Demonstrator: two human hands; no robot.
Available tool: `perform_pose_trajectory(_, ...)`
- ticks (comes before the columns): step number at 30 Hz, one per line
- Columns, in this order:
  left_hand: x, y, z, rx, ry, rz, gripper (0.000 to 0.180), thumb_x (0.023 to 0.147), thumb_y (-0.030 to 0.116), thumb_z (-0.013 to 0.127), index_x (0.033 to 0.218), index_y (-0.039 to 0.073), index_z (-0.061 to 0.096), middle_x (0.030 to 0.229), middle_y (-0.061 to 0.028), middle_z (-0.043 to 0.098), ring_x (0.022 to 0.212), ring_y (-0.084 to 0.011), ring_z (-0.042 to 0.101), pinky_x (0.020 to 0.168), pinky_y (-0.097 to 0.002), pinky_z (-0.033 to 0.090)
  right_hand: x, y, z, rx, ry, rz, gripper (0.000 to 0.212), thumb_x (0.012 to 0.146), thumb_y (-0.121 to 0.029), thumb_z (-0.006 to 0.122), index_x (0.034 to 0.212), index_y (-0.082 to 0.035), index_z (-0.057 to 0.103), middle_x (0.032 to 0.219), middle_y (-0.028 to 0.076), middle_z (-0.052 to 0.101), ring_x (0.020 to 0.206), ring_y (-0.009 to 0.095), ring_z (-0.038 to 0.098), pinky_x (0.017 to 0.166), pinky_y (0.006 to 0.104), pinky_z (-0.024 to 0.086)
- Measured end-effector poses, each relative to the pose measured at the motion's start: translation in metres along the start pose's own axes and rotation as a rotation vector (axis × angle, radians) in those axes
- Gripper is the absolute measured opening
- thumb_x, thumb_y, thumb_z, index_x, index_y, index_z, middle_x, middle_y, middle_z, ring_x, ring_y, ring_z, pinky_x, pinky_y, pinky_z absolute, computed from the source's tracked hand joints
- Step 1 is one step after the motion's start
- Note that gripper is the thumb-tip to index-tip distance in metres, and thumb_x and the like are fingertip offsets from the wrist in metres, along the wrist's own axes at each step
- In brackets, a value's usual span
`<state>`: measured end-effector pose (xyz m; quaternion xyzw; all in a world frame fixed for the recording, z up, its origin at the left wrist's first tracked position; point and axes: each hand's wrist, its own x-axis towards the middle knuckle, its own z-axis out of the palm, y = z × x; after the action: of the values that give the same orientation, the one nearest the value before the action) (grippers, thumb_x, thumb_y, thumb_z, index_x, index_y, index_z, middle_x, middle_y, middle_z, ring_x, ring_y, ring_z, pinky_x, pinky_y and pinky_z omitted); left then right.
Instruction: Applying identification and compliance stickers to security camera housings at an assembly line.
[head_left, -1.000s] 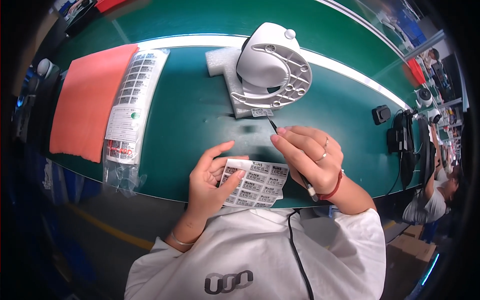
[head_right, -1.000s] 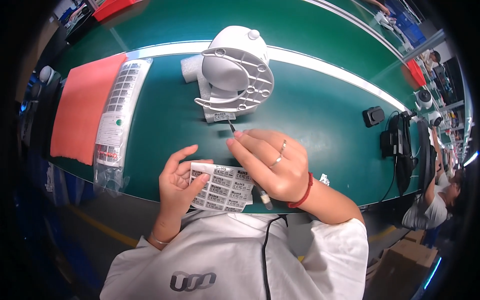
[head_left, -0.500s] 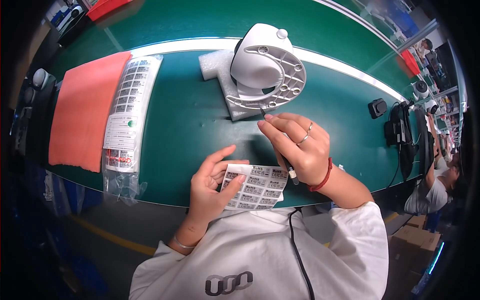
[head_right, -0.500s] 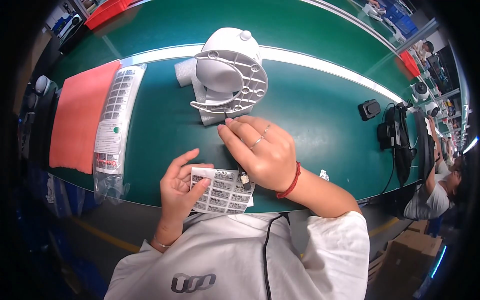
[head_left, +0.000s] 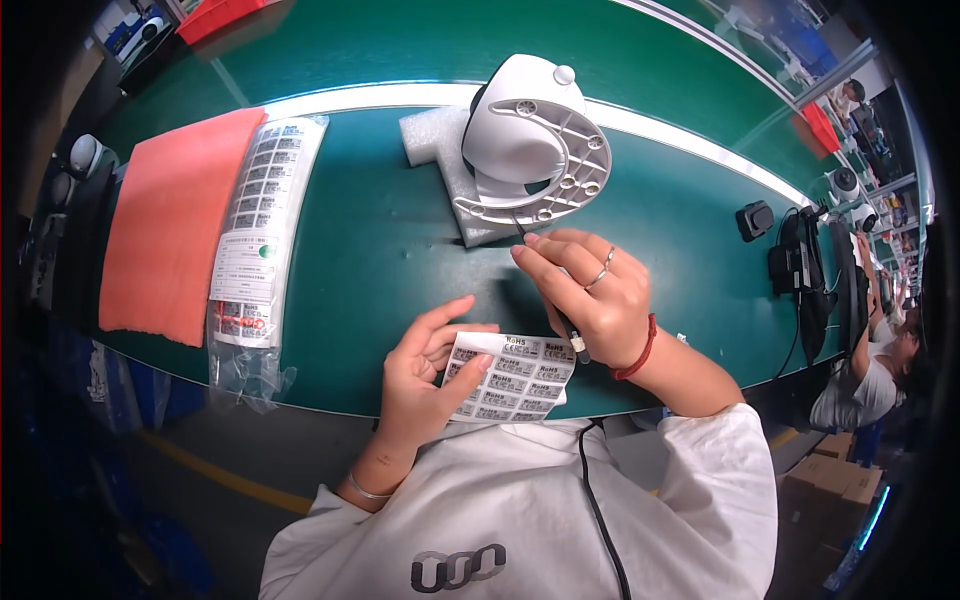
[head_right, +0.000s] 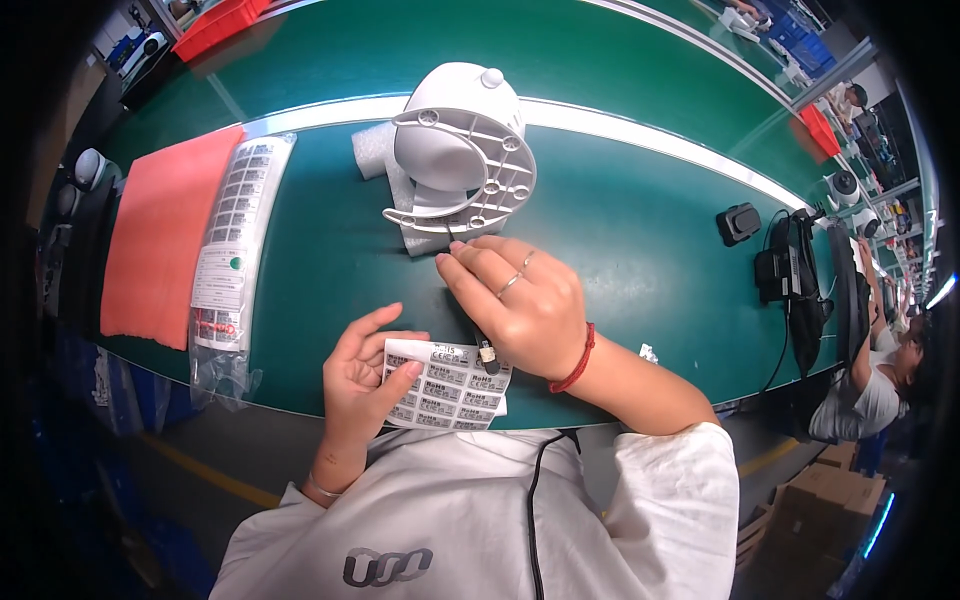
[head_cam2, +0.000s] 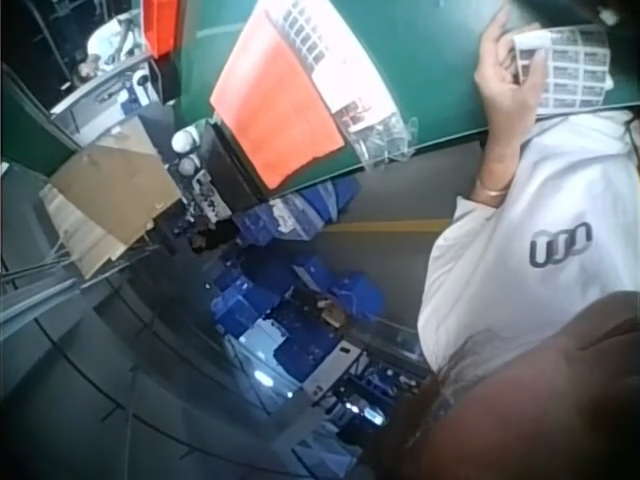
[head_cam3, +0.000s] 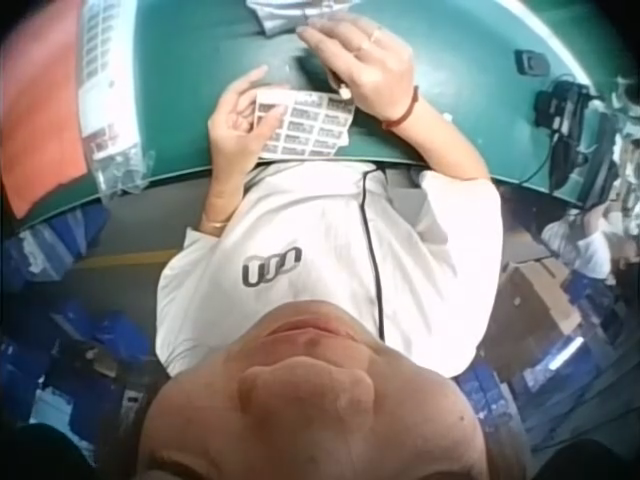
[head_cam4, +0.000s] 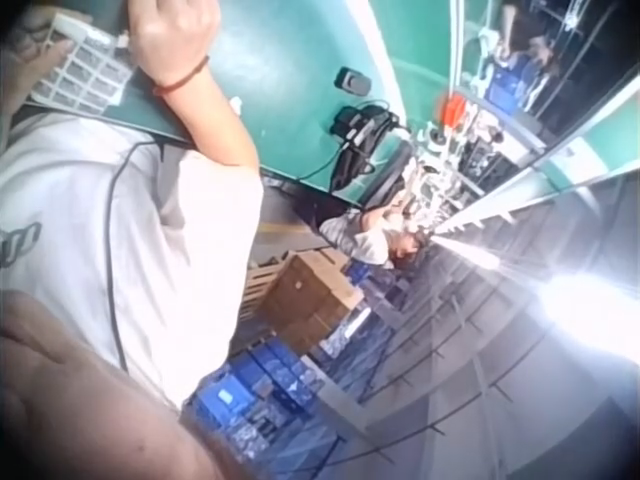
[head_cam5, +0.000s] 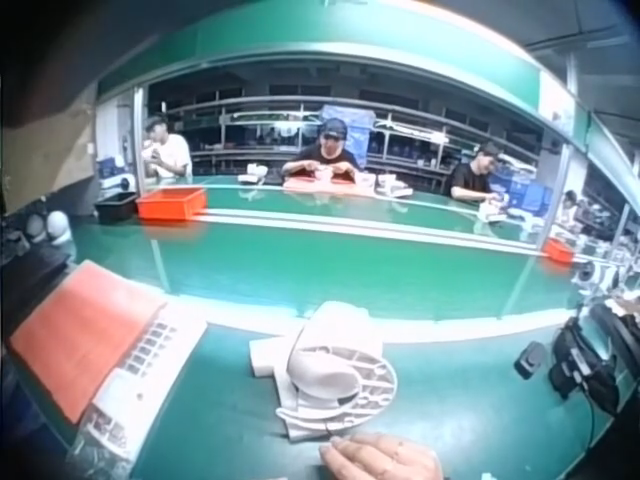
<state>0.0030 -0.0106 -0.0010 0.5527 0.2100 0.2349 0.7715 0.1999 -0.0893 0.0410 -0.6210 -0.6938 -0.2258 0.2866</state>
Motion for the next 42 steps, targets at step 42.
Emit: perform_pose_trajectory(42,-0.005,-0.009,-0.005,0.056,-0.023,0.008,0.039,0.086,-0.002,0.064,0.124,-0.002,0.053,0.112,-0.0152,0.066,0.103,-0.0166,0.064,0.091,-0.0284,0.050,0.036,0.009,-0.049,0.607,-0.087,0.367,0.022,0.070,0.002,0.068,0.091,-0.002,0.068,0.080,0.010,0.062,0.073,0.022,0.058,0.068,0.0313,0.046)
